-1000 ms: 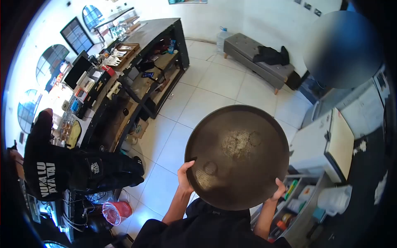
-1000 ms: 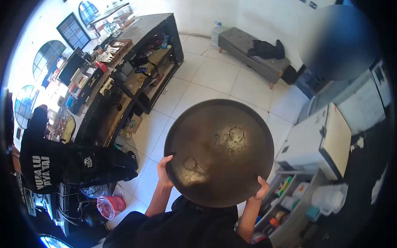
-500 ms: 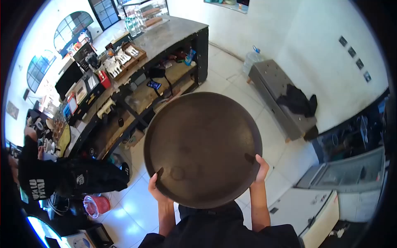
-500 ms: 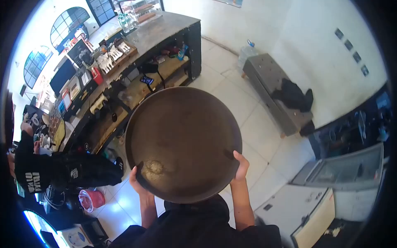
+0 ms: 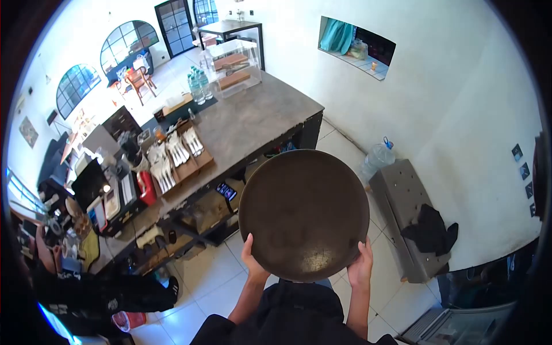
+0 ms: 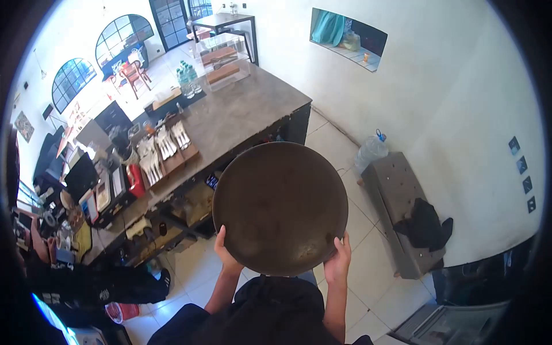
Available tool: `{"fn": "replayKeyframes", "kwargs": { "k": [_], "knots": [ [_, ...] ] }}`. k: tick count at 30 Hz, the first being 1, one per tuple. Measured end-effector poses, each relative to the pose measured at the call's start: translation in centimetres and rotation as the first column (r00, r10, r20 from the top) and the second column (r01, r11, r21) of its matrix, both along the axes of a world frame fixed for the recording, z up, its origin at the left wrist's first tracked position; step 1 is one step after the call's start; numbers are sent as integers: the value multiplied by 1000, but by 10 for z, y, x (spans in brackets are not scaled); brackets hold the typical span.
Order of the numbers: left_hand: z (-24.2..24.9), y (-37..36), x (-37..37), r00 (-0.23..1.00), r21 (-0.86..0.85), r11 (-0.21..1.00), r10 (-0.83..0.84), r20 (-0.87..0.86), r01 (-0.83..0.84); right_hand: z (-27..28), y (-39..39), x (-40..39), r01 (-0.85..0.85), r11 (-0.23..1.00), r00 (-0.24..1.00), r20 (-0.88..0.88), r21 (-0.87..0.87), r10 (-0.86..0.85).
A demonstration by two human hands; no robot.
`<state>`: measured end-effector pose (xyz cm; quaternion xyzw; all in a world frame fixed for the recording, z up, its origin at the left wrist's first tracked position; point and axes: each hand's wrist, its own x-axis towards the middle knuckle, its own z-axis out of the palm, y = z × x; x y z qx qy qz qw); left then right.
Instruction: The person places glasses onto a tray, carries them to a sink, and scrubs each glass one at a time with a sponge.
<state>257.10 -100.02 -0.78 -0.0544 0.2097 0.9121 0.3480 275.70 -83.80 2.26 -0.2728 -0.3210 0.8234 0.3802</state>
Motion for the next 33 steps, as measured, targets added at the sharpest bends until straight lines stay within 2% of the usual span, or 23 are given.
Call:
{"fn": "replayKeyframes", "kwargs": {
  "k": [2, 4, 6, 7, 9, 10, 12, 13, 14, 16, 17, 19, 20, 22, 23, 24, 25, 26, 27, 28, 30, 32, 33],
  "knots": [
    [-13, 37, -30, 998, -15, 1000, -13, -66, 12, -18, 27, -34, 43, 999, 999, 20, -9, -43],
    [-33, 77, -61, 992, -114, 990, 74, -98, -85, -36, 56, -70, 99, 995, 995, 30, -13, -98],
    [-46, 118, -92, 985, -114, 987, 100, -137, -116, -56, 90, -103, 16, 998, 973, 232, -57, -2],
    [-67, 134, -112, 974, -185, 969, 127, -190, -162, -72, 110, -121, 38, 998, 975, 219, -54, -25],
    [-81, 169, -149, 945, -265, 932, 171, -278, -247, -105, 157, -160, -129, 967, 921, 389, 218, 35],
    [-85, 188, -170, 941, -252, 939, 153, -301, -233, -111, 182, -181, -101, 968, 931, 365, 228, 11],
    [-95, 218, -207, 886, -344, 849, 263, -381, -400, -124, 225, -221, -318, 927, 802, 578, 197, 153],
    [-95, 234, -226, 836, -350, 799, 315, -450, -489, -134, 243, -247, -306, 912, 842, 525, 274, 124],
    [-92, 241, -244, 836, -367, 794, 299, -460, -485, -161, 261, -275, -299, 920, 845, 519, 254, 131],
    [-89, 263, -272, 887, -504, 741, 282, -367, -444, -213, 306, -317, -359, 768, 797, 602, 531, -43],
    [-96, 275, -289, 878, -509, 722, 316, -361, -469, -208, 323, -329, -393, 754, 794, 608, 527, -12],
    [-119, 279, -336, 815, -633, 535, 217, -538, -560, -186, 342, -370, -497, 817, 778, 567, 293, 270],
    [-122, 280, -355, 804, -635, 509, 238, -545, -581, -178, 344, -388, -523, 803, 772, 560, 287, 302],
    [-134, 298, -389, 787, -752, 290, 2, -617, -591, -160, 355, -410, -436, 855, 784, 586, 281, 207],
    [-159, 297, -415, 722, -714, 280, -94, -686, -642, -146, 358, -421, -446, 849, 719, 678, 283, 152],
    [-153, 307, -424, 724, -716, 285, -98, -683, -637, -152, 363, -435, -442, 852, 717, 682, 281, 147],
    [-137, 314, -428, 759, -772, -96, -290, -582, -629, -162, 366, -445, -436, 843, 746, 650, 313, 145],
    [-129, 320, -432, 807, -667, -463, -423, -413, -584, -171, 367, -451, -431, 835, 772, 619, 343, 145],
    [-133, 321, -441, 802, -670, -453, -430, -414, -589, -169, 370, -458, -462, 834, 775, 594, 302, 214],
    [-135, 324, -454, 793, -636, -477, -426, -436, -606, -172, 372, -470, -445, 837, 785, 589, 319, 193],
    [-134, 342, -472, 782, -614, -485, -424, -457, -623, -180, 369, -482, -312, 941, 913, 313, 128, 260],
    [-101, 360, -469, 534, -399, -371, -412, -738, -838, -173, 375, -485, -318, 938, 927, 254, 139, 277],
    [-88, 371, -470, 529, -402, -358, -419, -738, -843, -165, 378, -486, -330, 934, 934, 190, 137, 302]
  ]
}}
